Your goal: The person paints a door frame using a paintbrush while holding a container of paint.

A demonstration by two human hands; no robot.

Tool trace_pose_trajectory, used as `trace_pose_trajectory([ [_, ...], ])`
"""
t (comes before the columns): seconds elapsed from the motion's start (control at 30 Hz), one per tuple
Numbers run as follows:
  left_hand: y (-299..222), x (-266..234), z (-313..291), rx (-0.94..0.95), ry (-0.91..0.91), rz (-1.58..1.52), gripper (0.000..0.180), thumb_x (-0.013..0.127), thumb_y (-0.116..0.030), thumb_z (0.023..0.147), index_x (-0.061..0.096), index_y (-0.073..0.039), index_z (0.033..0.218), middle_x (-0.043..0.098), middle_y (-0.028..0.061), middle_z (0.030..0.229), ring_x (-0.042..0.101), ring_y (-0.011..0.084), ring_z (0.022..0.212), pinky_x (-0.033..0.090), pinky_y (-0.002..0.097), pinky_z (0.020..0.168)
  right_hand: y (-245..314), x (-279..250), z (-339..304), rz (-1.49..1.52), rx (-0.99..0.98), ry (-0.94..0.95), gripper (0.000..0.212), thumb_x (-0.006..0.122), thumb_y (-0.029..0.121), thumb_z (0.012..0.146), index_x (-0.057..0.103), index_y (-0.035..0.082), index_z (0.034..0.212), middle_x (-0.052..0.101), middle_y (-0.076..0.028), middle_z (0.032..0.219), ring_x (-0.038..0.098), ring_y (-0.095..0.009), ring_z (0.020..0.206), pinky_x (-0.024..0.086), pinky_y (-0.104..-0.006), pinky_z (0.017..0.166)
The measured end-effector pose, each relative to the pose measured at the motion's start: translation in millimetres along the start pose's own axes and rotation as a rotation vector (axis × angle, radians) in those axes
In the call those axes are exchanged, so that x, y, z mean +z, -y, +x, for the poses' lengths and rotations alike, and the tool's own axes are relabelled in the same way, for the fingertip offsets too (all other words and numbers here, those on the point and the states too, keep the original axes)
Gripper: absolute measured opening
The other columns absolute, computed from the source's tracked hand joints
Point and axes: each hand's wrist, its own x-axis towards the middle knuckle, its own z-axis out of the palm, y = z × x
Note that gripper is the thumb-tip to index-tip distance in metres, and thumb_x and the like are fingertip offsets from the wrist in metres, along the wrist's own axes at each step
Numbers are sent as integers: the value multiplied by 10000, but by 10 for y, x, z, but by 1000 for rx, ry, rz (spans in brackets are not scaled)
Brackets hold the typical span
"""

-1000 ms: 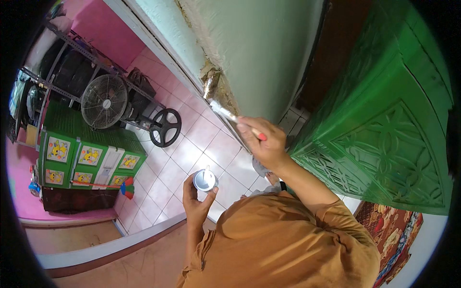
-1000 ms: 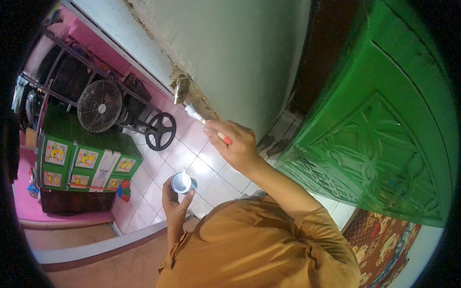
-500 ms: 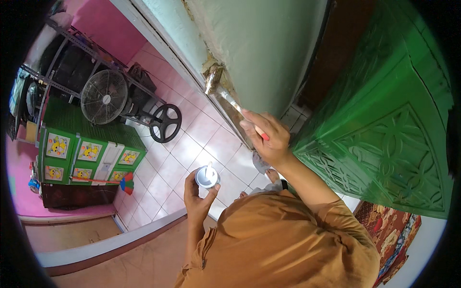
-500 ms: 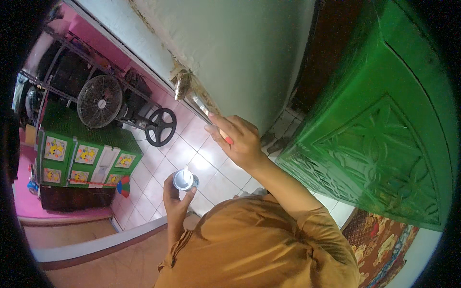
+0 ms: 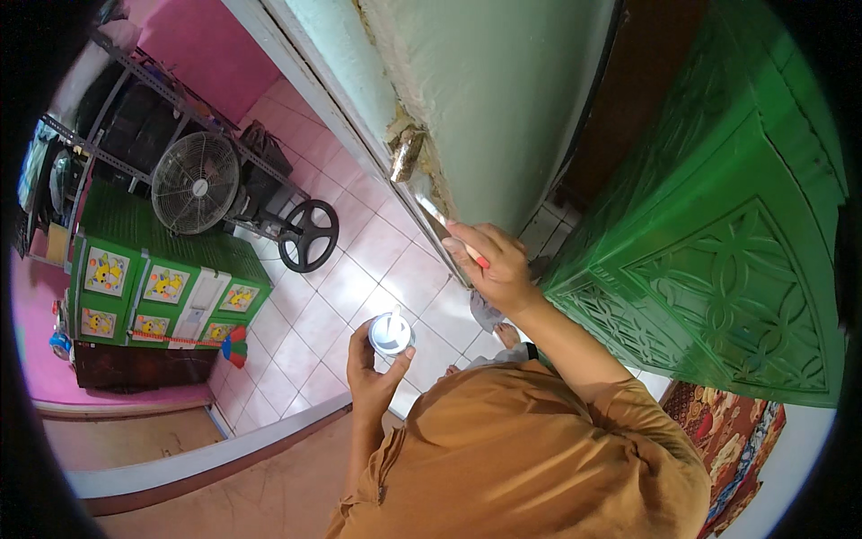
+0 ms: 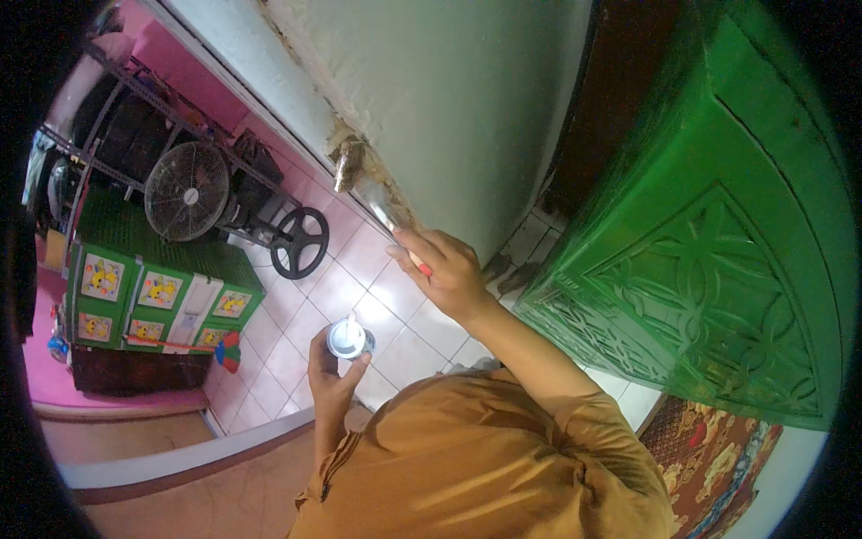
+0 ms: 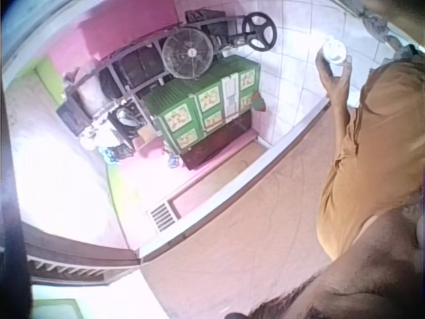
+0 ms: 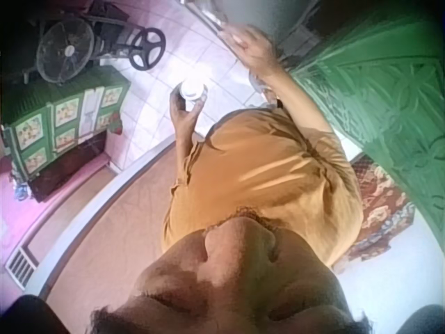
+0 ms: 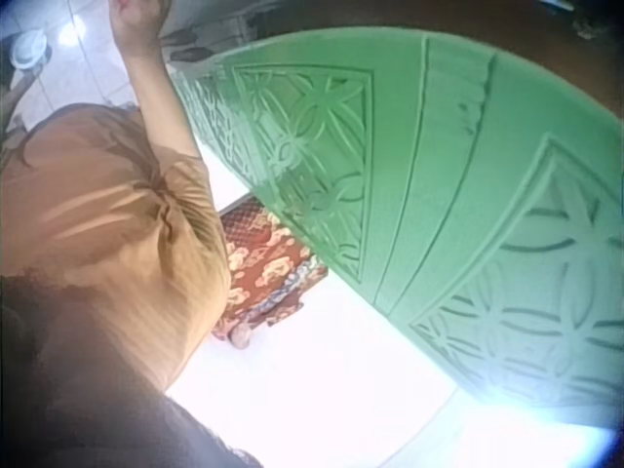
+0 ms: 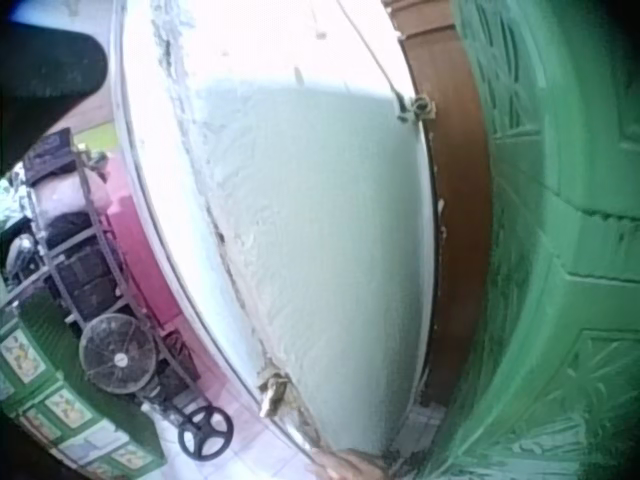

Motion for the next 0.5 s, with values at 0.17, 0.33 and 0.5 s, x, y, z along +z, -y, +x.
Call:
trace_pose_trajectory([
  [0.17,-17,4,1,-15,-5,8,654,857,-30,793,506,9,1344,607,118,1265,603,220,1178,479,357,1029,-10,-83,-95,-36,15,9,342,834,109,842,708,38,1152,707,-108,898,676,-260,708,550,-355,632],
  [0.33,3,-3,-7,-12,-1,0,651,856,-23,792,507,10,1340,607,117,1261,606,220,1176,480,355,1030,93,-72,68,9,-19,-39,327,832,109,843,708,38,1138,708,-108,903,679,-266,708,553,-361,634],
  [0.5,-3,12,1,-7,-1,-25,644,851,-14,794,508,12,1339,609,115,1260,608,219,1175,482,353,1029,-8,-53,-140,-48,-2,7,371,844,77,822,708,39,1165,684,-109,864,653,-252,693,532,-358,614],
])
